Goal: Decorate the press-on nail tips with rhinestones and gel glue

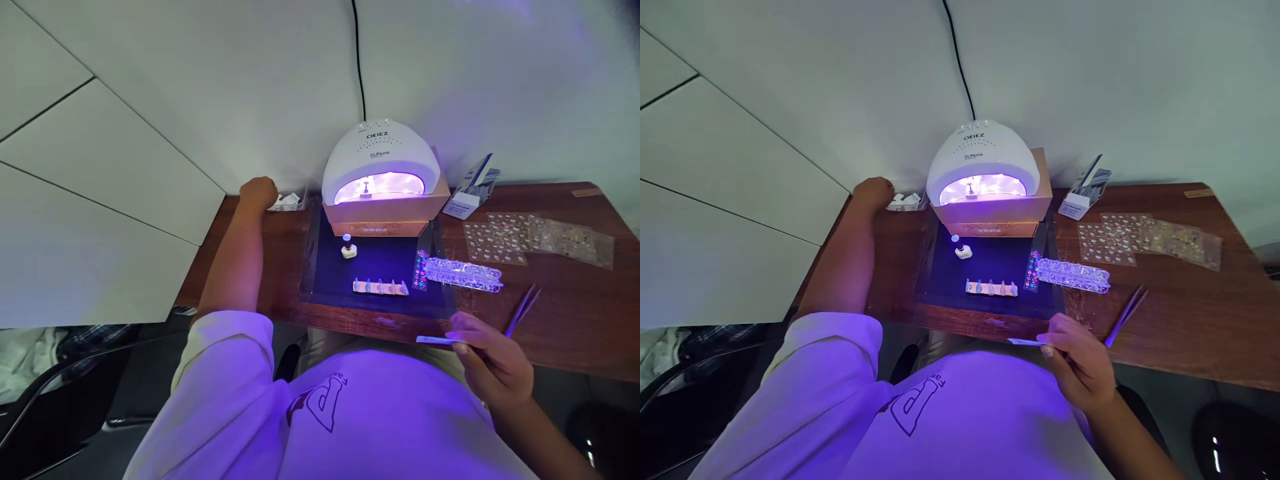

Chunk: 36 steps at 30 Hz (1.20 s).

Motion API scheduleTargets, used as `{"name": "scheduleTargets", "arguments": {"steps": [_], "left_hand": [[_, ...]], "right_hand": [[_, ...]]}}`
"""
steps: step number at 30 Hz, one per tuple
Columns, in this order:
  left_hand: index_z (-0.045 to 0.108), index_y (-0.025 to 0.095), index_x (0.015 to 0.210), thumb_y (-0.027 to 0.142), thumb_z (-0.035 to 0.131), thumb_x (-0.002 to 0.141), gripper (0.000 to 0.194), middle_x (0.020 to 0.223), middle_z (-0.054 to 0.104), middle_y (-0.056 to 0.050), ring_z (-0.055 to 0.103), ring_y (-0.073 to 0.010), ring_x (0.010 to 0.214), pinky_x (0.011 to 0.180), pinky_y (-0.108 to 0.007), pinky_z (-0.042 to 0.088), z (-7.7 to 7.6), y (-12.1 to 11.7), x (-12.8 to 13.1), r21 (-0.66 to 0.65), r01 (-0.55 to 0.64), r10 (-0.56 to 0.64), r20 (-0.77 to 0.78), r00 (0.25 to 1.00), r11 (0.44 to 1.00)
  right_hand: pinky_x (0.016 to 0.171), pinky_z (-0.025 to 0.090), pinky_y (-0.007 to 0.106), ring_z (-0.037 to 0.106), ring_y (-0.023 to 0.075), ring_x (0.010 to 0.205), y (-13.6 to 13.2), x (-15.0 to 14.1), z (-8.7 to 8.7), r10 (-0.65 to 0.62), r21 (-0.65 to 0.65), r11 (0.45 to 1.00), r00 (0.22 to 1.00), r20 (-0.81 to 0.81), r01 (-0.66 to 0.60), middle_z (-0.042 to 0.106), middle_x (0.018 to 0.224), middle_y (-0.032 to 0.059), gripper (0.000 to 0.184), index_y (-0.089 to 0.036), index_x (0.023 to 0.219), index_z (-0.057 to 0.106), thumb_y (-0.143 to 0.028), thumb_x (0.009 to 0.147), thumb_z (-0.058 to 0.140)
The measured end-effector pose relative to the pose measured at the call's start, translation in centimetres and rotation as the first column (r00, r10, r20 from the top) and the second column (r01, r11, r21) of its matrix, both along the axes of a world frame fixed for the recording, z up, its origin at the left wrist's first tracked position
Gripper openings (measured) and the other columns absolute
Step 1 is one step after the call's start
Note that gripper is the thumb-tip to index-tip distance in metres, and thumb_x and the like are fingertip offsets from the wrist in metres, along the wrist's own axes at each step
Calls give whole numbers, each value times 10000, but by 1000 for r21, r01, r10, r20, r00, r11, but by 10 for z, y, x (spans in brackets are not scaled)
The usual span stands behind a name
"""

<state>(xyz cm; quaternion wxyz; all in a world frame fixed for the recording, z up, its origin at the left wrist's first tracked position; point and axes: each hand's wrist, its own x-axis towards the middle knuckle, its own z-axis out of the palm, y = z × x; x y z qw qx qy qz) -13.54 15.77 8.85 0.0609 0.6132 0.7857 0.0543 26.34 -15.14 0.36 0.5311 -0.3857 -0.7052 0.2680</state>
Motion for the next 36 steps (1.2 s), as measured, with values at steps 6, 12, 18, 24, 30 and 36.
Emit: {"name": "scheduleTargets", "arguments": {"steps": [6,12,18,24,30,36], "left_hand": [[672,123,986,342,499,955,280,1041,695,-129,624,-252,1032,966,-434,485,31,-56,13,264,117,-151,109,983,957],[704,238,929,447,686,809,242,873,691,-15,621,-160,819,772,-292,525,15,-206,81,369,514,-624,309,717,774],[631,226,1138,229,643,897,241,934,691,-19,641,-99,740,664,-217,536,-46,-274,143,483,460,-652,675,345,745],[625,236,1203,234,675,900,308,877,689,-5,646,-96,751,655,-203,524,-65,-275,150,520,401,-642,713,284,755],[649,238,1145,174,682,884,270,858,698,-12,629,-88,721,639,-191,513,-56,-265,148,584,478,-719,676,162,656],[636,237,1164,114,666,879,312,892,704,-16,617,-76,741,667,-169,516,-52,-261,145,604,540,-748,659,76,587]], "right_hand": [[469,386,270,526,137,550,19,-18,-1,-61,-68,996,997,-44,58,550,636,-2,133,-232,887,671,-140,888,576],[553,462,257,571,128,641,37,-38,12,-64,-113,992,997,-47,59,598,713,20,130,-200,805,693,-230,897,606],[554,455,252,566,120,626,34,-41,17,55,-155,986,997,-58,-63,592,690,13,129,-197,832,710,-224,904,606],[569,449,236,562,106,650,27,-35,23,84,-127,988,995,-52,-90,586,706,10,97,-188,857,700,-174,892,610],[596,462,238,571,103,663,27,-33,23,97,-96,990,995,-28,-99,608,710,12,61,-178,856,686,-157,879,634],[616,463,249,564,106,673,30,-30,23,148,-72,986,989,-24,-150,623,710,12,56,-179,868,687,-161,891,639]]}}
